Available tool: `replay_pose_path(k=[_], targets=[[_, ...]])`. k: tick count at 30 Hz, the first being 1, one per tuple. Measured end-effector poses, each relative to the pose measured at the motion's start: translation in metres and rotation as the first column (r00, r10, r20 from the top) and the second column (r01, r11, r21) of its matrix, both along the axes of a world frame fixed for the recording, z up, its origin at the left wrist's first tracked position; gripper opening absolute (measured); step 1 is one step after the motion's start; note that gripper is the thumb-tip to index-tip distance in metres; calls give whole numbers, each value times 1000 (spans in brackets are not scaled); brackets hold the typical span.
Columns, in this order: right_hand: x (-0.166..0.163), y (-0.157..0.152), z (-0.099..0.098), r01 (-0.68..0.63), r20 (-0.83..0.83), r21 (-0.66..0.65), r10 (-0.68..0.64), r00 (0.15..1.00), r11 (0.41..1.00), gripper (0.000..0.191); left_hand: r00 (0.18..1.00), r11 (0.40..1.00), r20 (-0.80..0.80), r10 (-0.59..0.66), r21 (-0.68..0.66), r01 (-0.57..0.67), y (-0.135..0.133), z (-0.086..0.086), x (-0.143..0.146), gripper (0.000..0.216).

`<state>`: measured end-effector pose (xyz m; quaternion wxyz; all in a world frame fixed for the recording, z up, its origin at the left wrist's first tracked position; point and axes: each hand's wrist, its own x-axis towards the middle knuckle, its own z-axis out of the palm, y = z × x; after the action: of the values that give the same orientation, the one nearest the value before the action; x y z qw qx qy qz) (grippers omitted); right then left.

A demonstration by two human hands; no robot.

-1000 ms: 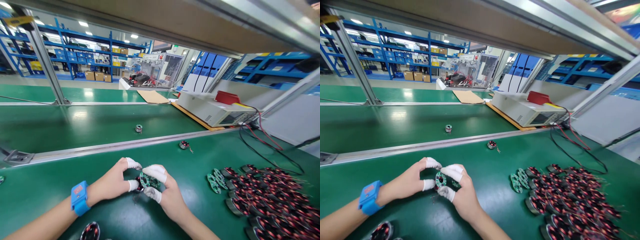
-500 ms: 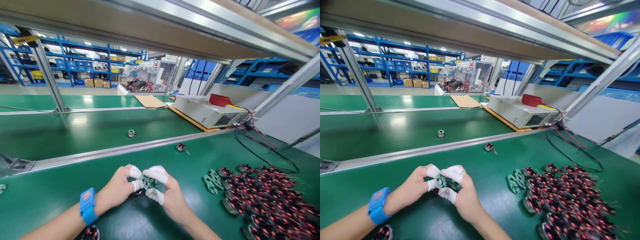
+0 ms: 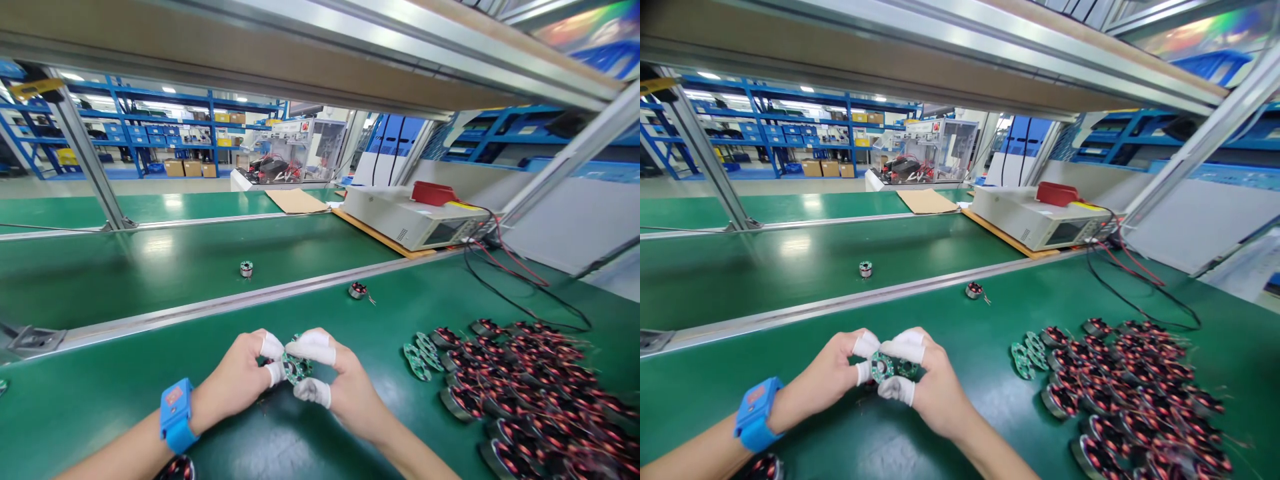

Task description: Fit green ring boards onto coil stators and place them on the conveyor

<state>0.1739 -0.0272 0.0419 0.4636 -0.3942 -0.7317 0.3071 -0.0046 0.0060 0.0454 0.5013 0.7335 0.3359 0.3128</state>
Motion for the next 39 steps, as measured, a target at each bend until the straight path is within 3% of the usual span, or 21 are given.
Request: replay_pose_path(k=[18,30,33,37,39], targets=[[-4,0,-7,53,-59,29,-51,997,998,36,998,998,-16,58,-16,-59,-7,2,3,14],[0,2,-3,33,-22,-3,-33,999,999,43,996,999,-90,21,38,-17,-1,6,1,16],[1,3,-5,89,-22,-11,-89,996,996,41,986,995,-158,62,88,-48,5,2,-9,14],[-3,3,-13,183,25,-47,-182,983,982,40,905,971,-386,177,218,-97,7,-14,-23,47],[-8,3,-18,173,85,-68,-167,982,983,38,857,960,-482,184,276,-51,5,-24,-24,47]])
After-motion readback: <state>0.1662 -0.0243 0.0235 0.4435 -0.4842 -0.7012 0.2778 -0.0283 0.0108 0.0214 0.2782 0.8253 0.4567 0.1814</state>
